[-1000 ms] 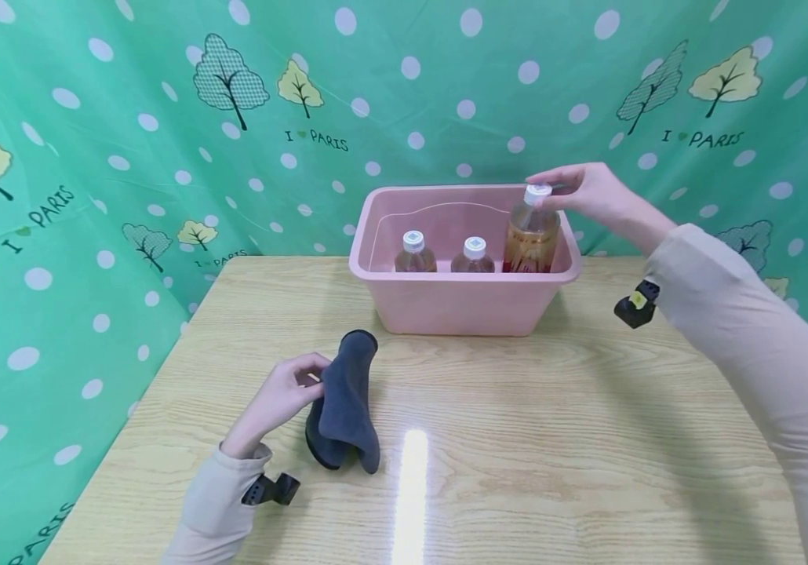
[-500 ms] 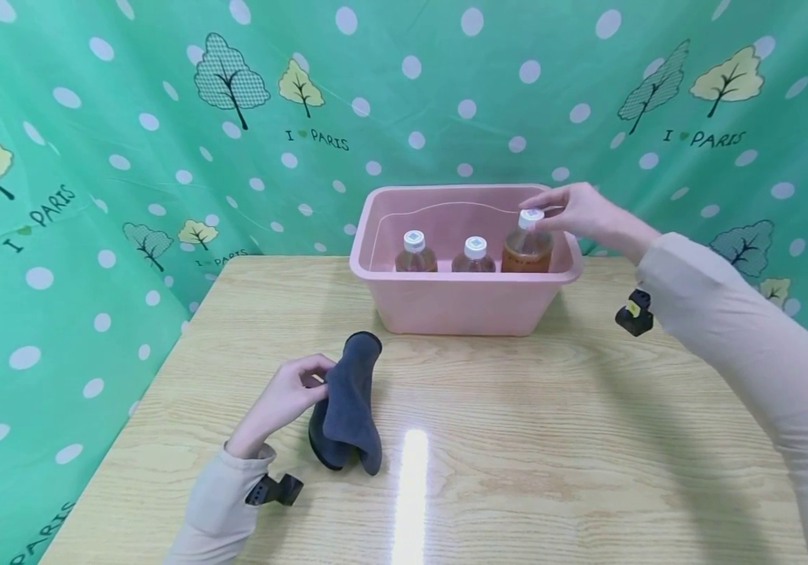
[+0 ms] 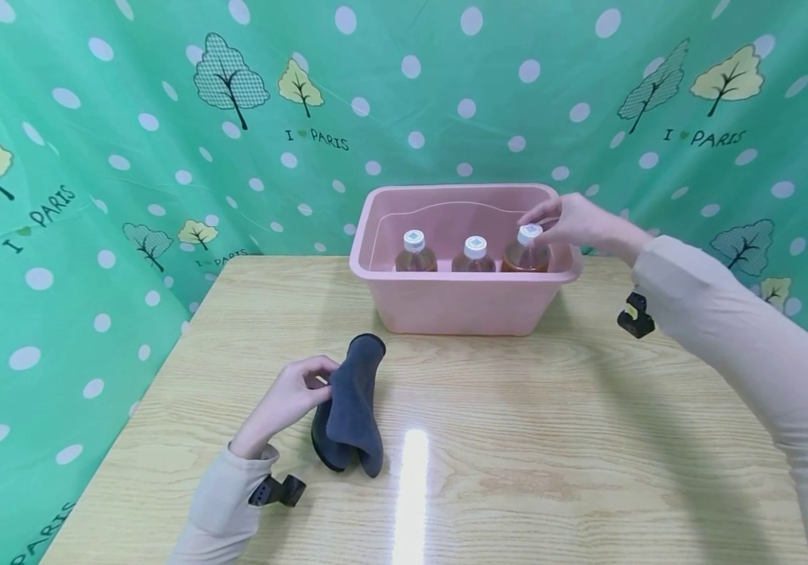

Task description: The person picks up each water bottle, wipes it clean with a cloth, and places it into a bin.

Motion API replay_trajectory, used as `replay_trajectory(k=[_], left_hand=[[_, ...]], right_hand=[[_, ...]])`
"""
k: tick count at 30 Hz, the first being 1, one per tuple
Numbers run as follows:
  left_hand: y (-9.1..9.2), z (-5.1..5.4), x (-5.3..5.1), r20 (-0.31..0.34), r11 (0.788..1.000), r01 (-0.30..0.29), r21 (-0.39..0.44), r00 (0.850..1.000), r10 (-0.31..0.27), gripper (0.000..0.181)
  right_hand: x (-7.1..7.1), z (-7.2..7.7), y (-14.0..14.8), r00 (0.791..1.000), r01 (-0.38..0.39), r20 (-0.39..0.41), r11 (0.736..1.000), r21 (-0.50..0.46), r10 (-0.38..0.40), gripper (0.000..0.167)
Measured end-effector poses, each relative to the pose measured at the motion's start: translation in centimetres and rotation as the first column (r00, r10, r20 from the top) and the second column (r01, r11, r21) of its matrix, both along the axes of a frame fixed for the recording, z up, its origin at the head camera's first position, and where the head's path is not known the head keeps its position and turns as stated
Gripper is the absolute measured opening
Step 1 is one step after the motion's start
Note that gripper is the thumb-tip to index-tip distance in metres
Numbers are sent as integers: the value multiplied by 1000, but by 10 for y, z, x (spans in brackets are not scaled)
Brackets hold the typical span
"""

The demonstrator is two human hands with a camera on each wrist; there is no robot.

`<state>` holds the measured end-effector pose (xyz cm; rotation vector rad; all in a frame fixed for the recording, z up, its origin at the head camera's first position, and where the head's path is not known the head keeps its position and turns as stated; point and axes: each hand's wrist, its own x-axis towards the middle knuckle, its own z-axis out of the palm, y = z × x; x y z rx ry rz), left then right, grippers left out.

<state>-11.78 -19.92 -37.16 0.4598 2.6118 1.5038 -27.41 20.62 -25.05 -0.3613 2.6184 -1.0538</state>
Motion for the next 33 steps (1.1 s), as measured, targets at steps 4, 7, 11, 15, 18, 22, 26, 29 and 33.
replay_trajectory(k=[4, 7, 11, 15, 18, 22, 26, 29, 33], left_hand=[[1, -1, 0, -3, 1000, 5, 8, 1000, -5, 15], [1, -2, 0, -4, 1000, 3, 7, 1000, -3, 15], [2, -3, 0, -17, 1000, 7, 2, 1000, -7, 16], [3, -5, 0, -31, 1000, 13, 0, 999, -13, 18], [3, -5, 0, -32, 1000, 14, 1, 999, -14, 19], [4, -6, 0, -26, 1000, 15, 1, 1000, -15, 19], [5, -8, -1, -20, 1000, 19, 2, 1000, -19, 19], [7, -8, -1, -21, 1000, 27, 0, 999, -27, 18], [9, -9, -1, -30, 999, 39, 4, 999, -39, 18]], right_hand=[[0, -5, 0, 1000, -5, -13, 1000, 4, 5, 42], [-1, -8, -2, 1000, -4, -24, 1000, 7, 4, 41], [0, -12, -2, 999, -2, -37, 1000, 13, 2, 41], [-1, -16, -1, 999, -6, -45, 1000, 16, 6, 40], [-3, -20, -1, 999, -11, -41, 1000, 11, 11, 39], [-4, -21, -1, 999, -13, -44, 1000, 12, 14, 40], [-3, -21, -1, 998, -13, -60, 1000, 14, 14, 40], [-2, -21, -1, 998, -11, -68, 1000, 15, 12, 40], [-1, -21, 1, 997, -2, -75, 1000, 16, 3, 39]])
